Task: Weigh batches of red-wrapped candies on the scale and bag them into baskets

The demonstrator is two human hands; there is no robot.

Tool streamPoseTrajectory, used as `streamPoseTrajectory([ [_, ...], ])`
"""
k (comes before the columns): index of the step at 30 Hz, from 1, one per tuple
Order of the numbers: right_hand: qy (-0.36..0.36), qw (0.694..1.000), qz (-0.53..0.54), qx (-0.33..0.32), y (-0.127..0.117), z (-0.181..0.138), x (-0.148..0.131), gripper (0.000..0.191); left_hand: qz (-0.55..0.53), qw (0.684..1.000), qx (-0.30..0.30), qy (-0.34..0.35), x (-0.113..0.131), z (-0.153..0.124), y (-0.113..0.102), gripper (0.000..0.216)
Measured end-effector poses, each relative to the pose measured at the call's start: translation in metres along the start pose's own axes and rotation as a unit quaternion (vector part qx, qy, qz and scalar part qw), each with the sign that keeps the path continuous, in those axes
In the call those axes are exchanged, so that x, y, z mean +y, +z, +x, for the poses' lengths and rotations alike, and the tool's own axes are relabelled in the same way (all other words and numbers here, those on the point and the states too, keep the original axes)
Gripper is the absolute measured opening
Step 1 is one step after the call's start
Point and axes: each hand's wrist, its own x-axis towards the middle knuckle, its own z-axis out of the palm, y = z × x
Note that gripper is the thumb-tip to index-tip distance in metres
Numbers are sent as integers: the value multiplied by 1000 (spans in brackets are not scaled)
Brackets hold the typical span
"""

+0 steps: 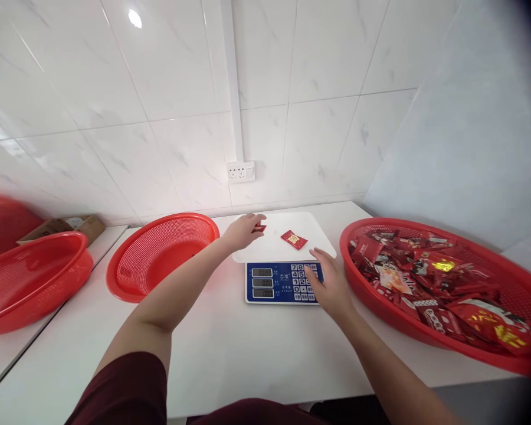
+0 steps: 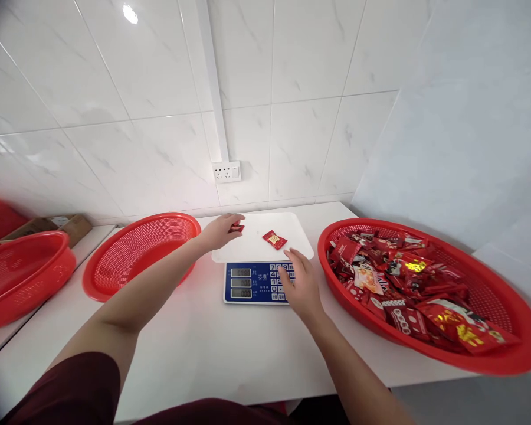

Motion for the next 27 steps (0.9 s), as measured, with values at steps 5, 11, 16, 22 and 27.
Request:
streamPoseTrajectory([
  [5, -17, 986, -98, -132, 23, 70, 3, 40, 24, 996, 42, -68, -34, -63, -32, 41],
  [11, -57, 963, -165, -204, 36, 92, 8, 30, 54, 983, 15, -173, -62, -135, -42, 51],
  [16, -39, 978, -82, -188, 45, 96, -40, 26, -23, 973, 115, -200, -42, -187, -35, 43],
  [22, -201, 950, 77, -227, 77, 90, -137, 42, -151, 970, 172, -79, -2, -214, -1, 23],
  [27, -272, 923, 14, -271, 74, 69, -140, 49, -164, 981, 92, 53, 19, -202, 18, 23],
])
